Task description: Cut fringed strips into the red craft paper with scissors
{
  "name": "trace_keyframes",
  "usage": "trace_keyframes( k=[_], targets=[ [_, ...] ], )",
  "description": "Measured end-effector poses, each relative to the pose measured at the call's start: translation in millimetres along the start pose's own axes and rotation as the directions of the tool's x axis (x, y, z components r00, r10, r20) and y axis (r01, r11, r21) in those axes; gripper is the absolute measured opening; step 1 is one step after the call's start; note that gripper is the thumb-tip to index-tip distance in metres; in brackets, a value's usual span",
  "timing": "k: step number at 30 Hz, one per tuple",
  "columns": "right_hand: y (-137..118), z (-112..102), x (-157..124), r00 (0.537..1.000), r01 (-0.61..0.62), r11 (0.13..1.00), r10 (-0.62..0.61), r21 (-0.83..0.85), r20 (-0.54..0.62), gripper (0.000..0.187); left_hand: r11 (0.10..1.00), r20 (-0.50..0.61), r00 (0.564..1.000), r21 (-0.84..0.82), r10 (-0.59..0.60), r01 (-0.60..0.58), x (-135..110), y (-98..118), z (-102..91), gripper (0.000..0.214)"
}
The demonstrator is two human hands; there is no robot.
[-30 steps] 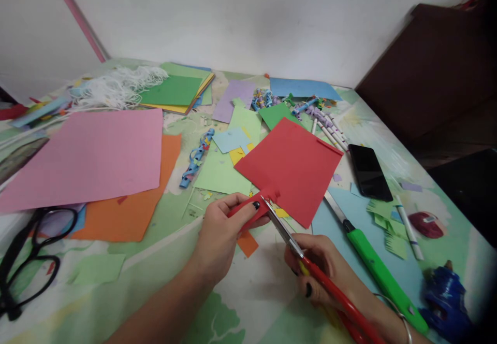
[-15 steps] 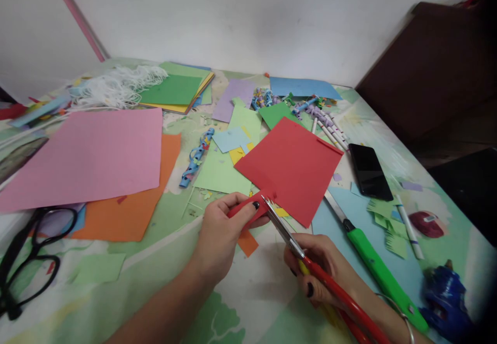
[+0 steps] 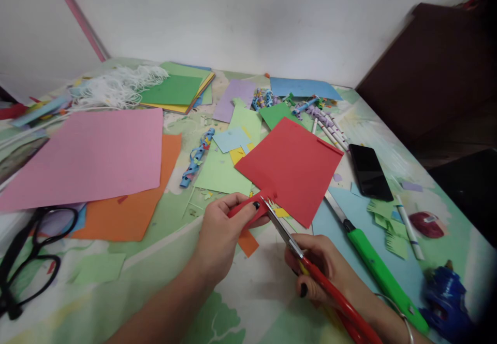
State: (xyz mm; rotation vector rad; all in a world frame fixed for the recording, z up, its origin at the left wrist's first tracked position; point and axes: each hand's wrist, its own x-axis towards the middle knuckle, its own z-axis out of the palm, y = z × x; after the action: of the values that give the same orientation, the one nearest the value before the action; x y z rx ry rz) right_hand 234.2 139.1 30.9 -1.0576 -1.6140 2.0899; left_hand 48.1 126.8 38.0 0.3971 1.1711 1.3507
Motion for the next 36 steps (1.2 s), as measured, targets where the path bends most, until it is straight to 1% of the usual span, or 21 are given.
trace_keyframes(
  k=[2, 7, 9, 11, 14, 23, 29, 32, 36],
  targets=[
    [0.8, 0.0, -0.5, 1.0, -0.013, 1.0, 0.013, -0.002, 0.0, 0.053, 1.0, -0.001, 1.0, -0.002, 0.002, -0.002, 0.0, 0.4, 0.2, 0.014],
    [1.4, -0.4, -0.3, 1.0, 0.009, 1.0, -0.009, 0.014, 0.008, 0.052, 1.0, -0.002, 1.0, -0.006, 0.004, -0.004, 0.0, 1.4, 0.3, 0.014],
    [0.9, -0.6, 0.3, 1.0, 0.018, 1.0, -0.018, -0.004, 0.008, 0.052, 1.0, 0.0, 1.0, -0.01, 0.007, -0.007, 0.0, 1.0, -0.1, 0.014],
    [0.5, -0.7, 0.9, 1.0, 0.021, 1.0, -0.021, -0.022, 0.009, 0.051, 1.0, -0.001, 1.0, -0.012, 0.007, -0.007, 0.3, 0.3, -0.5, 0.013],
    [1.0, -0.2, 1.2, 1.0, 0.017, 1.0, -0.017, -0.006, 0.016, 0.05, 1.0, -0.007, 1.0, -0.01, 0.004, -0.004, 1.1, -0.5, -0.4, 0.014],
    [-0.3, 1.6, 0.5, 0.999, 0.032, 0.999, -0.032, 0.004, -0.002, 0.051, 1.0, -0.011, 1.0, -0.006, 0.008, -0.008, 1.7, -0.9, 0.2, 0.016],
    [4.5, -4.2, -0.5, 0.998, 0.023, 0.997, -0.028, 0.075, 0.063, 0.052, 1.0, -0.003, 1.0, 0.001, -0.002, 0.002, 2.9, -2.3, -0.3, 0.015],
    [4.3, -4.1, -0.2, 0.998, 0.042, 0.996, -0.046, 0.077, 0.051, 0.049, 1.0, -0.007, 1.0, -0.004, -0.001, 0.001, 2.0, -1.8, 0.2, 0.016],
    [0.5, -1.1, 0.8, 0.999, 0.031, 0.995, -0.034, 0.098, 0.036, 0.054, 1.0, -0.003, 1.0, 0.0, 0.007, -0.007, 1.7, -1.8, 0.1, 0.016]
  ],
)
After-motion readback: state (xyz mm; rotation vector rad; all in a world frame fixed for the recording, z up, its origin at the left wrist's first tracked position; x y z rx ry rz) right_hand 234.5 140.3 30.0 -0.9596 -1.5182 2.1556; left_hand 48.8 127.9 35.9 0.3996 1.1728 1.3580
